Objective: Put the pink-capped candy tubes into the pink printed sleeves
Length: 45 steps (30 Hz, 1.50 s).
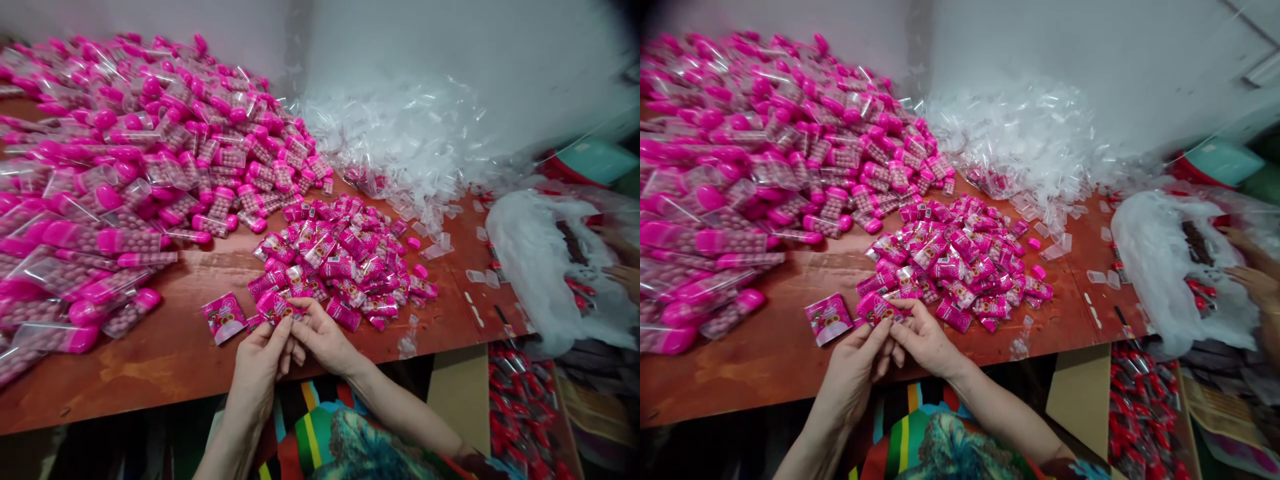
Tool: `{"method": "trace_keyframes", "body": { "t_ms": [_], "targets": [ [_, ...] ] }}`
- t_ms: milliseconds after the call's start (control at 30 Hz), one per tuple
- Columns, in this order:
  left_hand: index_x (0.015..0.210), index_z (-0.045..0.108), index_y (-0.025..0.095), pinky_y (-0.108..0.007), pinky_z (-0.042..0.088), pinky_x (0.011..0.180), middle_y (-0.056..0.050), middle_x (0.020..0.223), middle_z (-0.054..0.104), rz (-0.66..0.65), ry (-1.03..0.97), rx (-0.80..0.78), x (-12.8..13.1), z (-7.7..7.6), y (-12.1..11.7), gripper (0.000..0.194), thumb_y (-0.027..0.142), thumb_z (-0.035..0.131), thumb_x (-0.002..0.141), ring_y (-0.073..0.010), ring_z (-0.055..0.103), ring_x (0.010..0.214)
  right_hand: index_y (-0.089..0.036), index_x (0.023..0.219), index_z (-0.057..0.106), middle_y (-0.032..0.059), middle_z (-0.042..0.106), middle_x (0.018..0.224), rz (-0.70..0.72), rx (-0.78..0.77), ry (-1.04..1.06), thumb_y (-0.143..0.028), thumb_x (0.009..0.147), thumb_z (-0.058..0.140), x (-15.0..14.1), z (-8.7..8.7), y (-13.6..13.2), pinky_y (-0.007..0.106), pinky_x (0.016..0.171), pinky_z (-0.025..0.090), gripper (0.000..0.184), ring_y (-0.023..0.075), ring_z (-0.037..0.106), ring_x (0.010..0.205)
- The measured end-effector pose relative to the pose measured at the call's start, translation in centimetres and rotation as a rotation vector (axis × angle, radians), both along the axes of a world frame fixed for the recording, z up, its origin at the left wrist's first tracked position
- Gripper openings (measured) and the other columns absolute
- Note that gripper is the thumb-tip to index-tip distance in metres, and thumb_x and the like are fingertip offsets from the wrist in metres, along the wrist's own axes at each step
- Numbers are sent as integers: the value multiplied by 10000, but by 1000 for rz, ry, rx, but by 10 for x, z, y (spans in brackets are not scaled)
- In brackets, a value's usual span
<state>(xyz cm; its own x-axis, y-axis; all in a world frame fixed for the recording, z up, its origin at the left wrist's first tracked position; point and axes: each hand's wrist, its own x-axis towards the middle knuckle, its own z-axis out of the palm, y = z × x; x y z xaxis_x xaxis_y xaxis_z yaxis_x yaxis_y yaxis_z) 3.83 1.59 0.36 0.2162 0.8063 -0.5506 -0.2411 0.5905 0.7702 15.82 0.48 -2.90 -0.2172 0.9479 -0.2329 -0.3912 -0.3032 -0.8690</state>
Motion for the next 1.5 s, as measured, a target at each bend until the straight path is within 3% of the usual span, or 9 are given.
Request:
{"method": "trace_keyframes", "body": {
  "t_ms": [133,267,400,533,700,900,1167,1367,1500],
  "targets": [
    [729,675,147,-190,255,372,4,444,538,37,-2,20,-8,10,4,399,542,689,780,-79,381,372,-235,1283,422,-63,609,641,-112,-63,145,-482,886,640,15,24,11,194,408,364,516,71,414,395],
    [873,727,133,-185,270,385,-41,656,689,346,131,122,-34,22,13,333,457,683,812,-53,385,397,-265,1380,412,-2,666,813,-163,11,38,-578,990,352,34,47,19,209,385,342,504,69,352,391],
    [746,706,119,-181,276,401,-34,643,685,504,176,139,-58,21,16,213,313,675,827,-50,408,409,-203,1319,554,42,673,820,116,320,-661,-430,1010,410,16,36,4,270,592,484,409,141,588,627],
    [731,704,119,-195,301,406,-24,601,655,466,247,113,-66,11,4,242,352,708,795,-65,423,416,-147,1260,606,122,640,966,275,646,-1376,-359,1016,422,-18,14,-14,307,680,495,372,203,619,800],
    [689,684,155,-215,334,405,-5,567,634,230,431,50,-76,-3,-16,307,449,721,767,-82,436,399,-127,1312,537,90,598,898,344,814,-1638,-301,1014,448,-22,-2,-27,320,625,464,356,205,581,752],
    [681,656,161,-221,299,369,-14,515,622,6,437,-35,-81,-16,-37,392,543,686,761,-114,489,342,-149,1051,656,37,580,772,213,943,-1514,-209,999,462,-9,-11,-30,302,613,416,210,169,551,707],
    [674,620,164,-193,265,342,7,477,584,64,284,-30,-63,-6,-39,384,530,733,708,-84,426,299,-206,1145,667,22,573,738,-10,1103,-1295,-228,974,518,-12,-5,-29,269,595,427,228,148,536,659],
    [586,586,160,-156,182,336,68,432,443,206,121,-87,-53,5,-24,348,392,846,586,-26,295,335,-225,1321,455,77,598,1129,-39,433,-736,-318,898,631,-21,2,-21,269,718,528,467,156,627,871],
    [537,556,155,-154,191,352,75,415,404,228,129,-49,-47,1,-16,382,395,845,605,-21,292,345,-230,1256,451,64,615,1188,-60,326,-462,-245,929,542,-29,8,-4,291,866,532,339,164,645,1055]
  ]
}}
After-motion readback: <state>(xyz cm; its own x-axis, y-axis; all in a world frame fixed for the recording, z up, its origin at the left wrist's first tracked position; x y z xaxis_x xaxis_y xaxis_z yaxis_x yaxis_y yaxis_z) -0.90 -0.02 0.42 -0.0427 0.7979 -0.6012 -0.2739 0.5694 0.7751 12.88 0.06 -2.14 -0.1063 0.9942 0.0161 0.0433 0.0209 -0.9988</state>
